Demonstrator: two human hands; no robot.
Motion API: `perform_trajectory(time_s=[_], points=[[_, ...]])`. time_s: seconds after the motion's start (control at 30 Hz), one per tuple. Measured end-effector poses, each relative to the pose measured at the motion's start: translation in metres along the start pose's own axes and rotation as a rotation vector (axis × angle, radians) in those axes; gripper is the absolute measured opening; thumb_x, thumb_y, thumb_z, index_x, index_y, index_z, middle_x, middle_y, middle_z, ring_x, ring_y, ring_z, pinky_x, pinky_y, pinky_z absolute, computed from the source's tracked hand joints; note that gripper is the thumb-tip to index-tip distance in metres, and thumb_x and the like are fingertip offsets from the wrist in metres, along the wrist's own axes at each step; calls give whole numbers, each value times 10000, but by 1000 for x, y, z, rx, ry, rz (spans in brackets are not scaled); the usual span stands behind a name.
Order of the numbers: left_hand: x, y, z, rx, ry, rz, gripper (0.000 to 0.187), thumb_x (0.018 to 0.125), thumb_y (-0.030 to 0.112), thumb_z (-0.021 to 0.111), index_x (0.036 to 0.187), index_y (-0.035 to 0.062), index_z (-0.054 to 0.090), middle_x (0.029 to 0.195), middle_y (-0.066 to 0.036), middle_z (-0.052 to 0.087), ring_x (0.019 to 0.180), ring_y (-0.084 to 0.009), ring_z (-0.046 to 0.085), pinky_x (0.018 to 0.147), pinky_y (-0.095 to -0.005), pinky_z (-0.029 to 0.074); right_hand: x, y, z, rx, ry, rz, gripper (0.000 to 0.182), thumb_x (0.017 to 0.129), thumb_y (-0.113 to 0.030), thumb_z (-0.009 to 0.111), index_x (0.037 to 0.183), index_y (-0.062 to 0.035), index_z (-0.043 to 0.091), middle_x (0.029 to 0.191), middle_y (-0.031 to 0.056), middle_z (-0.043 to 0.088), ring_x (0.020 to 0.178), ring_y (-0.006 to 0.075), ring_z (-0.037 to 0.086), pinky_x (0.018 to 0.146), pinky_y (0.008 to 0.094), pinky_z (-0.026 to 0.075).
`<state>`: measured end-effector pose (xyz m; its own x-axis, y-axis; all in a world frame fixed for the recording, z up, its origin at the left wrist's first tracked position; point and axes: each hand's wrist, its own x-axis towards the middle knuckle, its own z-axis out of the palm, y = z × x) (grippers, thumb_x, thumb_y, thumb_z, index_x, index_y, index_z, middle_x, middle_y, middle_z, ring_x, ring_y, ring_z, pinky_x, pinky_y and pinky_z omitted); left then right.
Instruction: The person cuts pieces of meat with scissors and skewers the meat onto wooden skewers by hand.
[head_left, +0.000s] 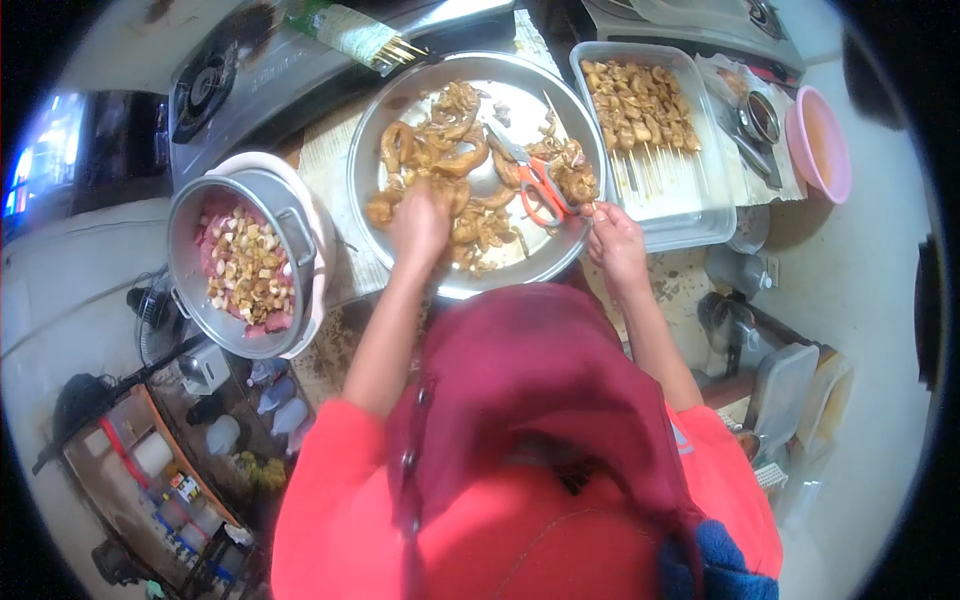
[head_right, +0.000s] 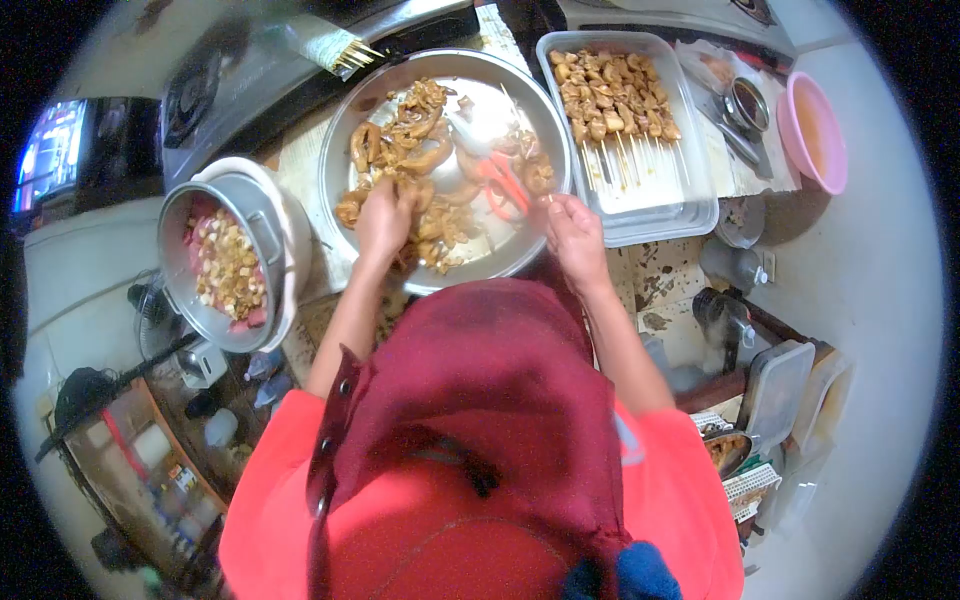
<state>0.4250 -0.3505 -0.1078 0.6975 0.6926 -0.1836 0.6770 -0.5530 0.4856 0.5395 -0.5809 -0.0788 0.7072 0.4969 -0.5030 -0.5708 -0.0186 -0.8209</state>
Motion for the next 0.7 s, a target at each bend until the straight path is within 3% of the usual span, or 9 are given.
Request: perform_trajectory(time_s=[0.03, 0.17, 0.37, 0.47, 0.53, 0.57, 0.6, 0.7], points=[[1, 10, 3, -3, 11, -52, 161, 746, 115, 615, 833, -9, 562, 877, -202, 572, 872, -357, 537, 733, -440, 429, 0, 1, 1, 0, -9, 5, 167, 915, -125, 445, 998, -12, 538, 568, -72, 375, 453, 22, 301, 410, 185, 238], [-9, 31, 21, -25, -20, 44, 264, 743, 151, 637, 917, -15, 528, 898, -179, 540, 897, -356, 531, 763, -436, 427, 0, 3, 6, -21, -36, 23, 168, 913, -126, 450, 997, -6, 533, 568, -67, 384, 455, 25, 313, 413, 191, 246], [-15, 9, 38, -65, -373, 295, 322, 736, 164, 649, 981, -4, 524, 921, -186, 541, 896, -342, 532, 753, -407, 437, -4, 7, 2, -91, -30, 0, 160, 927, -140, 427, 962, -30, 538, 536, -69, 340, 432, 31, 278, 398, 196, 231], [8, 5, 12, -377, -290, -56, 317, 752, 169, 632, 1007, 5, 540, 984, -195, 551, 927, -345, 528, 767, -406, 433, -4, 6, 1, -111, -19, 5, 161, 926, -150, 432, 960, -34, 538, 534, -72, 338, 432, 31, 277, 398, 194, 231], [26, -1, -10, -147, 6, -192, 281, 776, 168, 601, 1016, 25, 568, 1049, -171, 560, 986, -326, 516, 795, -419, 426, -3, 3, 1, -124, -21, 12, 161, 926, -156, 438, 958, -36, 540, 533, -75, 336, 432, 30, 276, 397, 191, 229], [31, -13, -8, 63, 217, -47, 227, 752, 109, 600, 953, 4, 622, 920, -225, 614, 844, -357, 596, 765, -424, 464, -3, 1, 1, -137, -25, 17, 161, 925, -159, 441, 957, -38, 542, 533, -76, 335, 431, 29, 276, 396, 189, 227], [39, -15, -13, 208, 162, -20, 223, 754, 113, 607, 952, 13, 624, 925, -222, 607, 871, -356, 580, 766, -435, 462, -4, 0, 0, -152, -31, 21, 161, 925, -161, 444, 956, -39, 544, 532, -78, 334, 430, 29, 276, 396, 188, 226], [34, -2, -9, 256, 351, 198, 232, 750, 141, 626, 948, 20, 627, 906, -214, 603, 878, -336, 574, 751, -432, 465, -2, 3, 1, -156, -46, 14, 161, 922, -162, 455, 953, -37, 551, 535, -80, 337, 428, 24, 278, 393, 183, 222]])
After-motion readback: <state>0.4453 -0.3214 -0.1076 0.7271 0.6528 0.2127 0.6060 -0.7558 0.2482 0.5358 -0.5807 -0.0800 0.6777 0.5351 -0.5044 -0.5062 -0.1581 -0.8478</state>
